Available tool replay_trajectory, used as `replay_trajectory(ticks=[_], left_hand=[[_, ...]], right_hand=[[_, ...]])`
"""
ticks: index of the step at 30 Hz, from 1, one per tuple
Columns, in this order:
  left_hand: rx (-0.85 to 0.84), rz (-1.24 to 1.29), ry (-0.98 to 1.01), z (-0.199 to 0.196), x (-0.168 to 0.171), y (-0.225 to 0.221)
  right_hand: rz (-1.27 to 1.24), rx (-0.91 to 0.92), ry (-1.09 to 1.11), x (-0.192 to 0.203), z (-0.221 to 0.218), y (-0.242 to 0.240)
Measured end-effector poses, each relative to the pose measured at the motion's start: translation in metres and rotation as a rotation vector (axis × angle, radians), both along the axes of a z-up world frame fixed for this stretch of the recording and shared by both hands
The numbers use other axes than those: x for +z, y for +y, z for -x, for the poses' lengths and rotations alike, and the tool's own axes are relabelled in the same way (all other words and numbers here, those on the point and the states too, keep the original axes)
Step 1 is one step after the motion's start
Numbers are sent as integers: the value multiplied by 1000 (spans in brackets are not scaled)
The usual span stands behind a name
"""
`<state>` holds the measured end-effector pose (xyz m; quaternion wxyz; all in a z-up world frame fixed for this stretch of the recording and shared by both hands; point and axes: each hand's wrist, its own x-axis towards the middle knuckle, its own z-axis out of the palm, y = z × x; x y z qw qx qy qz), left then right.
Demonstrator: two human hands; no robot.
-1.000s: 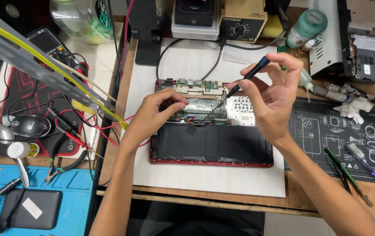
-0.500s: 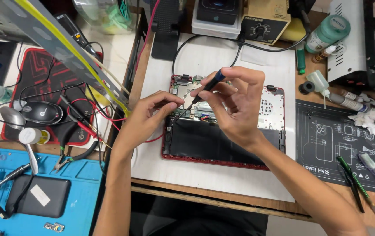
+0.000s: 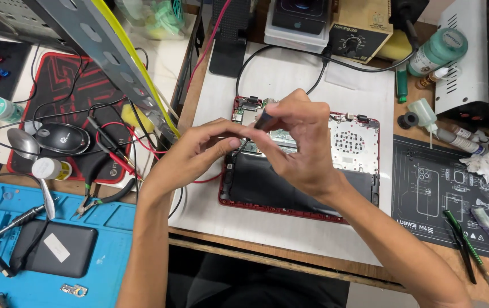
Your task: Disassembling a laptop by removing screws, prying off the back cover, and taking out the battery.
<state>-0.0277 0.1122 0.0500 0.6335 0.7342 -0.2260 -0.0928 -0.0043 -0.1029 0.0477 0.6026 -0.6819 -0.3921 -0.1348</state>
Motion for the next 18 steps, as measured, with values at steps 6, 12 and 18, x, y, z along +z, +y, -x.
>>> replay_trajectory(ticks=[6, 12, 18], left_hand=[[-61, 99, 7, 2, -4, 5], [24, 277, 69, 2, -1, -1], [206, 364, -89, -3, -20, -15]], right_hand=[[178, -4, -86, 38, 2, 10], [147, 119, 20, 52, 1, 14], [176, 152, 26, 56, 5, 18]])
